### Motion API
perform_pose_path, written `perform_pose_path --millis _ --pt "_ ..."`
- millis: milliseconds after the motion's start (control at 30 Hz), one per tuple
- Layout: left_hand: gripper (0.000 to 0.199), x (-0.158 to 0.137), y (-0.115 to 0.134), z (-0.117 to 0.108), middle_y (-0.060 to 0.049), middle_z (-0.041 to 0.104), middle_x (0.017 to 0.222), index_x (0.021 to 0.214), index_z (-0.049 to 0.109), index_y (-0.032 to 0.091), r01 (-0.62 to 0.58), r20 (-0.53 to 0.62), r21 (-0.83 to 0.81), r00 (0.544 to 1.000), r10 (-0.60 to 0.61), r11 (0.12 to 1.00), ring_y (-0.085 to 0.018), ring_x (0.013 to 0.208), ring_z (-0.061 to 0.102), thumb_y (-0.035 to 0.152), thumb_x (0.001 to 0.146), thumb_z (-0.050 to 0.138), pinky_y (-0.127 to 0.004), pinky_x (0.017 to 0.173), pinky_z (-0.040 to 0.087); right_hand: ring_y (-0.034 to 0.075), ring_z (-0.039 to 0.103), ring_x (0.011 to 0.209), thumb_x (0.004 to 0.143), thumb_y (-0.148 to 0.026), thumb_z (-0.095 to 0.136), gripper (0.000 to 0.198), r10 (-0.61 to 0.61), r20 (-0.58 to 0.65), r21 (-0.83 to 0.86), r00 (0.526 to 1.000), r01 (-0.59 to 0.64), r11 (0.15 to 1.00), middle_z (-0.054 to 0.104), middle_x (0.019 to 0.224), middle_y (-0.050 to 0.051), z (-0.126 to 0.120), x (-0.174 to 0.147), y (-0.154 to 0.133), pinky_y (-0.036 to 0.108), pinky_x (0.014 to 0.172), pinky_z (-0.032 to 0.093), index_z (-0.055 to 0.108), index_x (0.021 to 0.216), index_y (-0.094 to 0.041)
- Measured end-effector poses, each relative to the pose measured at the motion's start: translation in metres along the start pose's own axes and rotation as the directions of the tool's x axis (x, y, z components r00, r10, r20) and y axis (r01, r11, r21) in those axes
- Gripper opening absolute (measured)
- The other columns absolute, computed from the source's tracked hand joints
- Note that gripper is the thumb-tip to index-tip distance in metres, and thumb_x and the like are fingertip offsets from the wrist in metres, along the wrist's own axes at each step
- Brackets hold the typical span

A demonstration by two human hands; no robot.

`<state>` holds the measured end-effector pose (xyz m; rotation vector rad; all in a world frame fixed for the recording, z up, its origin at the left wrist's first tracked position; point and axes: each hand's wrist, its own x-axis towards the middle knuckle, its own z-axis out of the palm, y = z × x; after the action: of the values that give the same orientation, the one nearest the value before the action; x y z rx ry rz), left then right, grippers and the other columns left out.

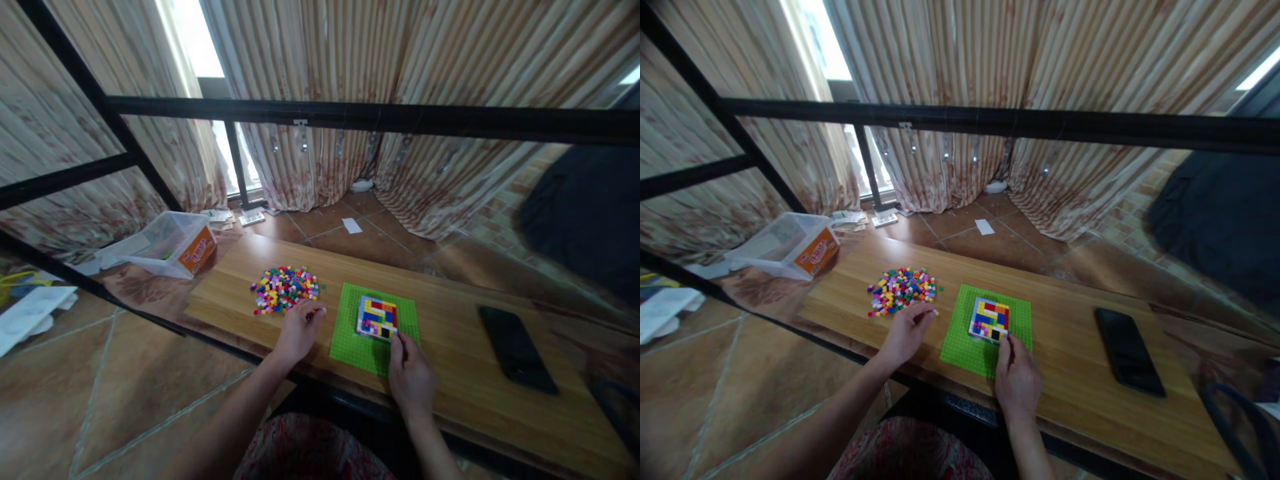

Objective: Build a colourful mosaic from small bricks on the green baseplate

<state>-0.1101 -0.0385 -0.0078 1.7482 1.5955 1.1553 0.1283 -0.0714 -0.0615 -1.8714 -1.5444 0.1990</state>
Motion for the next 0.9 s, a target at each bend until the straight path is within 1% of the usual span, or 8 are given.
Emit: perform_pose_path --millis 67,167,267,333,433,600,767,900 --pt "0.018 0.0 0.009 0.01 -0.003 0.071 0.082 0.088 0.074 0.018 -0.028 0.07 -0.029 0.997 0.03 0.999 -0.014 0.074 0.063 0.017 0.089 0.056 -0.024 0.071 0.049 0.029 0.068 0.088 0.096 -0.063 0.026 0.07 -0.012 -0.007 0.012 1.0 0.012 1.0 0.073 0.101 0.02 -0.001 0.0 -0.002 0.037 0.079 0.048 0.069 0.108 -0.009" --pt "0.02 0.001 0.02 0.029 -0.003 0.072 0.08 0.088 0.076 0.02 -0.029 0.163 -0.071 0.986 0.04 0.997 -0.013 0.07 0.063 0.016 0.087 0.057 -0.023 0.067 0.049 0.029 0.068 0.089 0.097 -0.062 0.028 0.068 -0.022 -0.021 0.023 1.0 0.022 0.999 0.073 0.101 0.02 -0.001 0.001 -0.003 0.037 0.08 0.049 0.069 0.107 -0.009" --pt "0.019 0.006 0.028 0.043 -0.002 0.074 0.082 0.088 0.077 0.022 0.004 0.219 -0.1 0.976 0.018 0.995 -0.014 0.072 0.065 0.017 0.086 0.059 -0.024 0.069 0.05 0.029 0.068 0.09 0.097 -0.06 0.029 0.065 -0.02 -0.013 0.032 1.0 0.02 0.999 0.073 0.103 0.019 -0.002 0.001 -0.004 0.038 0.081 0.049 0.069 0.109 -0.01" --pt "0.017 0.01 0.031 0.048 -0.002 0.075 0.083 0.086 0.077 0.021 0.018 0.247 -0.11 0.969 0.009 0.994 -0.015 0.075 0.067 0.017 0.084 0.061 -0.024 0.071 0.051 0.028 0.068 0.091 0.097 -0.059 0.029 0.063 -0.013 -0.006 0.041 1.0 0.013 0.999 0.073 0.104 0.019 -0.002 0.0 -0.005 0.038 0.081 0.049 0.068 0.109 -0.01" --pt "0.015 0.017 0.035 0.053 -0.001 0.076 0.082 0.081 0.076 0.02 0.019 0.291 -0.108 0.957 0.013 0.994 -0.015 0.077 0.067 0.015 0.081 0.063 -0.024 0.074 0.05 0.028 0.069 0.089 0.098 -0.057 0.03 0.062 -0.012 -0.007 0.044 1.0 0.013 0.999 0.073 0.103 0.018 -0.002 0.001 -0.005 0.037 0.08 0.049 0.068 0.109 -0.011" --pt "0.013 0.023 0.038 0.057 0.001 0.075 0.078 0.077 0.076 0.02 0.037 0.339 -0.066 0.941 -0.012 0.997 -0.014 0.073 0.066 0.016 0.08 0.064 -0.023 0.07 0.049 0.027 0.068 0.087 0.098 -0.056 0.028 0.061 -0.031 -0.025 0.029 0.999 0.032 0.999 0.073 0.1 0.019 -0.002 0.001 -0.006 0.038 0.08 0.049 0.069 0.107 -0.01" --pt "0.016 0.022 0.041 0.057 0.0 0.076 0.081 0.079 0.077 0.021 0.017 0.345 -0.01 0.939 -0.013 1.0 -0.015 0.076 0.067 0.017 0.082 0.061 -0.024 0.073 0.05 0.027 0.068 0.088 0.098 -0.056 0.029 0.061 -0.016 -0.013 0.042 1.0 0.017 0.999 0.073 0.1 0.018 -0.002 0.001 -0.006 0.037 0.08 0.049 0.068 0.108 -0.011" --pt "0.019 0.02 0.044 0.057 0.0 0.077 0.086 0.081 0.077 0.023 -0.027 0.318 0.075 0.948 0.001 0.997 -0.016 0.082 0.068 0.016 0.084 0.059 -0.026 0.077 0.051 0.027 0.068 0.087 0.098 -0.056 0.03 0.06 -0.022 -0.024 0.052 0.999 0.023 0.998 0.073 0.099 0.017 -0.001 0.001 -0.006 0.037 0.08 0.049 0.069 0.107 -0.011"
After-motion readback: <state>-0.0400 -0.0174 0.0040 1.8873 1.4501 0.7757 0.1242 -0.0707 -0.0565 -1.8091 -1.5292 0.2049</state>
